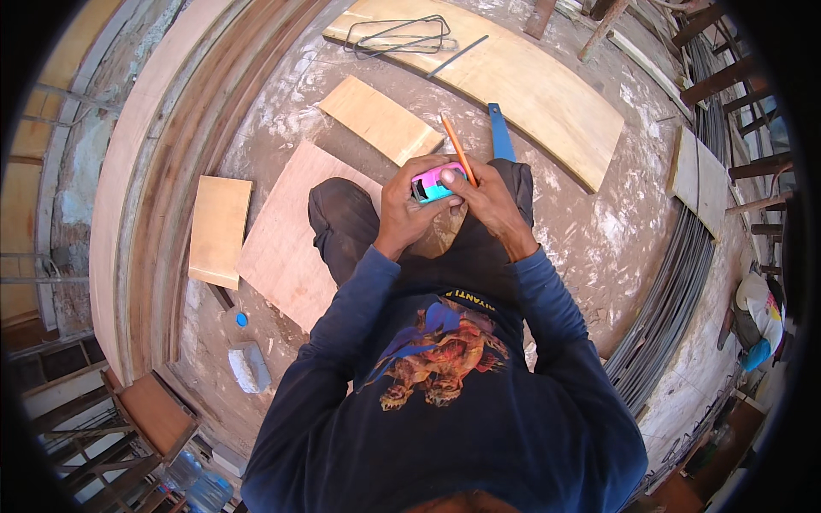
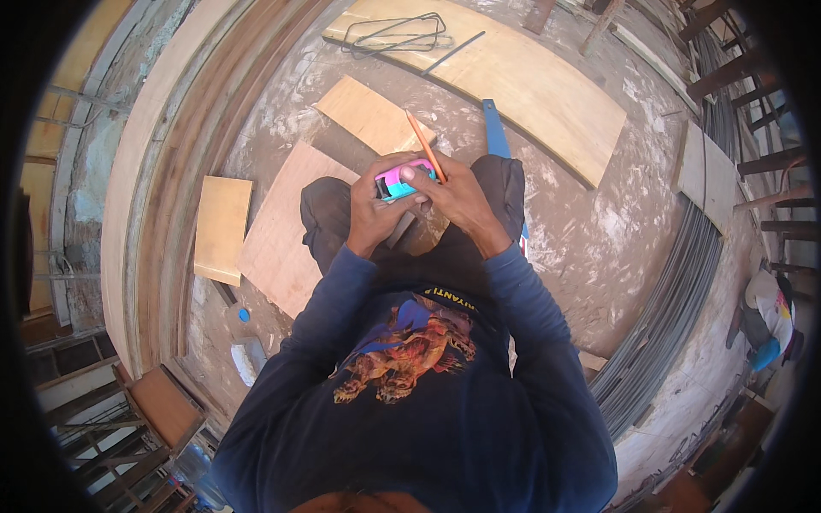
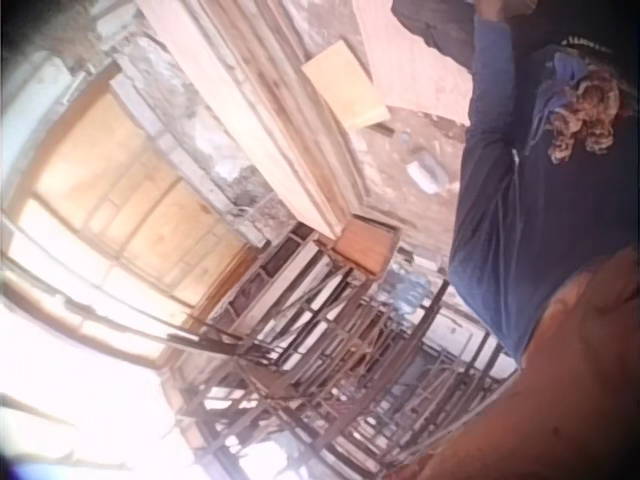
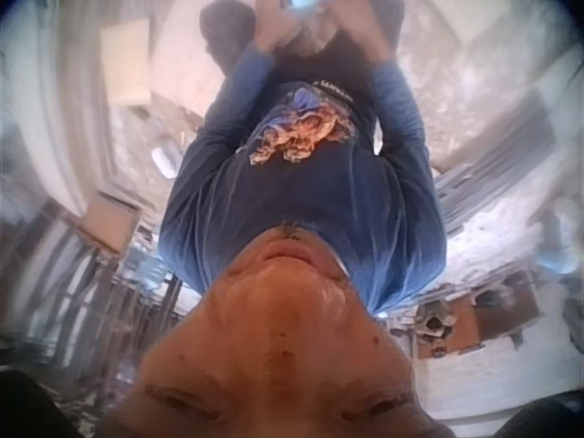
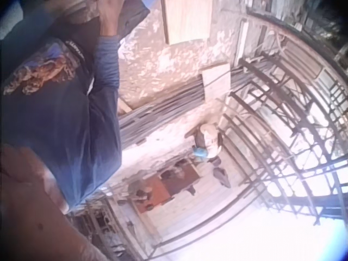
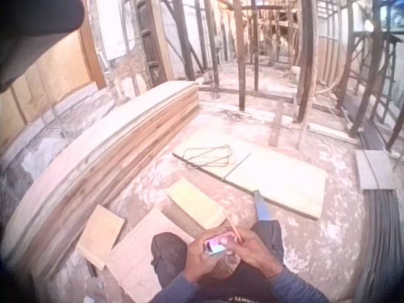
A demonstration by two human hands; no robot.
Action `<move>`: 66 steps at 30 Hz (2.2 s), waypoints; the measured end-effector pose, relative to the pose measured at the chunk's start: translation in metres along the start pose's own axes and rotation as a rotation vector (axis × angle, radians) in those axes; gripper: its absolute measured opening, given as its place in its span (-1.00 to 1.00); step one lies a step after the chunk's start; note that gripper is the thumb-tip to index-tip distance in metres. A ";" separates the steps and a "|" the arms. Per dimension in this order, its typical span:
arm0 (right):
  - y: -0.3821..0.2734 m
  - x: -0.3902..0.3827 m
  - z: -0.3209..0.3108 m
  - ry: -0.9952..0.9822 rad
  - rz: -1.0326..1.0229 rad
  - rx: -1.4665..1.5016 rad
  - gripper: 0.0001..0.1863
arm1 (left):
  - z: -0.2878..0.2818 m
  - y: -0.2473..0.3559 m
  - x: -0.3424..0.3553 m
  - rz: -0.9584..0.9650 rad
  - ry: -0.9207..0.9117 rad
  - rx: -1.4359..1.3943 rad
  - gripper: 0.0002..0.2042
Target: The person saws a wooden board with a hand saw and then uses a tape measure and a pencil to mark measurements on several wooden boards.
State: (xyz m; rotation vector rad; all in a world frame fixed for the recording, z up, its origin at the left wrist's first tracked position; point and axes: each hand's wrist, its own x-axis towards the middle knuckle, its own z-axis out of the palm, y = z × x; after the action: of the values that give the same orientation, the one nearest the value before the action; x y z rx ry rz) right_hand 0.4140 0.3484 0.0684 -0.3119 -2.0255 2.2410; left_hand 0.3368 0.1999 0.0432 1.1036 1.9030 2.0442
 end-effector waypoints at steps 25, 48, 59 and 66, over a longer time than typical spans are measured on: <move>-0.028 -0.001 -0.026 -0.322 -0.023 0.506 -0.50 | 0.004 0.006 -0.014 0.137 0.039 -0.004 0.17; -0.018 0.035 0.000 0.107 0.063 -0.212 -0.54 | -0.002 -0.028 -0.008 -0.748 -0.023 -1.769 -0.50; 0.020 0.019 0.009 0.152 -0.198 -0.180 -0.73 | -0.006 -0.046 -0.016 -0.666 0.015 -1.818 -0.50; 0.008 0.007 0.020 0.212 -0.205 -0.120 -0.73 | -0.002 -0.045 -0.015 -0.669 0.031 -1.689 -0.61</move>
State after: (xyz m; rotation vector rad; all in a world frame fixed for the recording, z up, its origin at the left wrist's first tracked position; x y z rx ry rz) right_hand 0.4032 0.3294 0.0615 -0.3216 -1.9844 1.8867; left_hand 0.3298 0.1987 -0.0039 -0.0436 -0.0038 2.0945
